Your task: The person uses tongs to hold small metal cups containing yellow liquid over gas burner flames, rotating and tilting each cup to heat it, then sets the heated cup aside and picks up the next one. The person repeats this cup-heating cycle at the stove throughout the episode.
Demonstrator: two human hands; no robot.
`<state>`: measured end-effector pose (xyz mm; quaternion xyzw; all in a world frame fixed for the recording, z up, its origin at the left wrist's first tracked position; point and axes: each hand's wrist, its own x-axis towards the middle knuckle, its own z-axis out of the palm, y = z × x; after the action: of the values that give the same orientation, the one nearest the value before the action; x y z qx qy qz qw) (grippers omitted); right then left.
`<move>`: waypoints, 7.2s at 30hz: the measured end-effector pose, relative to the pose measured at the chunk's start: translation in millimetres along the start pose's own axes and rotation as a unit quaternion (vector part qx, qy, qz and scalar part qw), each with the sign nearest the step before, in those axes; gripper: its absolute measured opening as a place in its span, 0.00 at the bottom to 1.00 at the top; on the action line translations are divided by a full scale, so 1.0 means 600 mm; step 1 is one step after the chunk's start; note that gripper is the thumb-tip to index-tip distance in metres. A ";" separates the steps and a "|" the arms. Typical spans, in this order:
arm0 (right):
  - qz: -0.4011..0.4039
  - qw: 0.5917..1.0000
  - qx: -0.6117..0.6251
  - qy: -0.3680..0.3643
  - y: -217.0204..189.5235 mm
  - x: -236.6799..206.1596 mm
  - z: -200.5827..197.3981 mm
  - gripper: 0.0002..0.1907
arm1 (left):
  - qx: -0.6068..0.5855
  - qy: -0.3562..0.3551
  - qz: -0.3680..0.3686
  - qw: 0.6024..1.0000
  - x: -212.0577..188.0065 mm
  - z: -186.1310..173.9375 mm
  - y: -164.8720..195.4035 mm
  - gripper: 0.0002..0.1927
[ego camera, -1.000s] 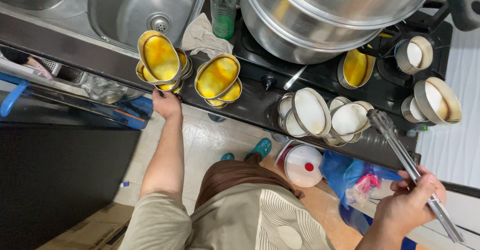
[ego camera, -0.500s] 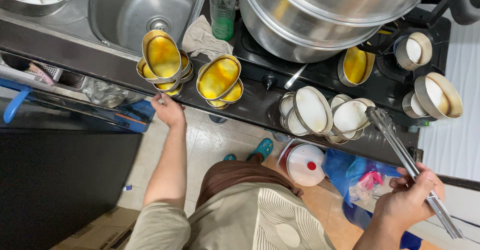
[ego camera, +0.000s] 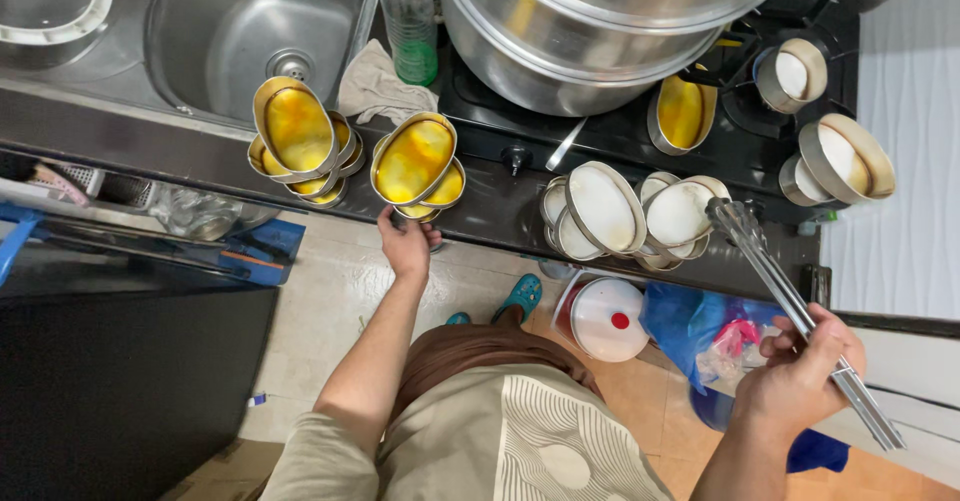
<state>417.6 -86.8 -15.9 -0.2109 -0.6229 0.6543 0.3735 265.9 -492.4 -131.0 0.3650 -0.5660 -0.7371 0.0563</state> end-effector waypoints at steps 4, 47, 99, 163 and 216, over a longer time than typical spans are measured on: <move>0.003 1.000 0.008 0.010 -0.009 -0.018 0.000 0.12 | 0.008 -0.001 0.029 1.000 0.016 -0.013 -0.007 0.20; 0.118 0.922 -0.338 -0.147 0.191 0.363 -0.082 0.14 | 0.062 -0.204 -0.270 0.939 -0.088 0.431 -0.154 0.44; -0.082 0.970 -0.229 0.001 0.118 0.825 0.009 0.14 | 0.282 -0.330 0.626 0.647 -0.208 0.792 0.030 0.03; -0.358 0.897 -0.256 0.043 0.190 0.717 0.059 0.04 | 0.401 -0.499 0.359 0.679 -0.147 0.957 0.083 0.21; -0.141 0.961 -0.224 0.075 0.175 0.762 0.014 0.18 | 0.417 -0.493 0.345 0.681 -0.153 0.962 0.081 0.21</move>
<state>98.8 256.7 -30.2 -0.2479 -0.7472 0.4206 0.4510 -30.8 -6.0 8.8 -0.2865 -0.8464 -0.4270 -0.1387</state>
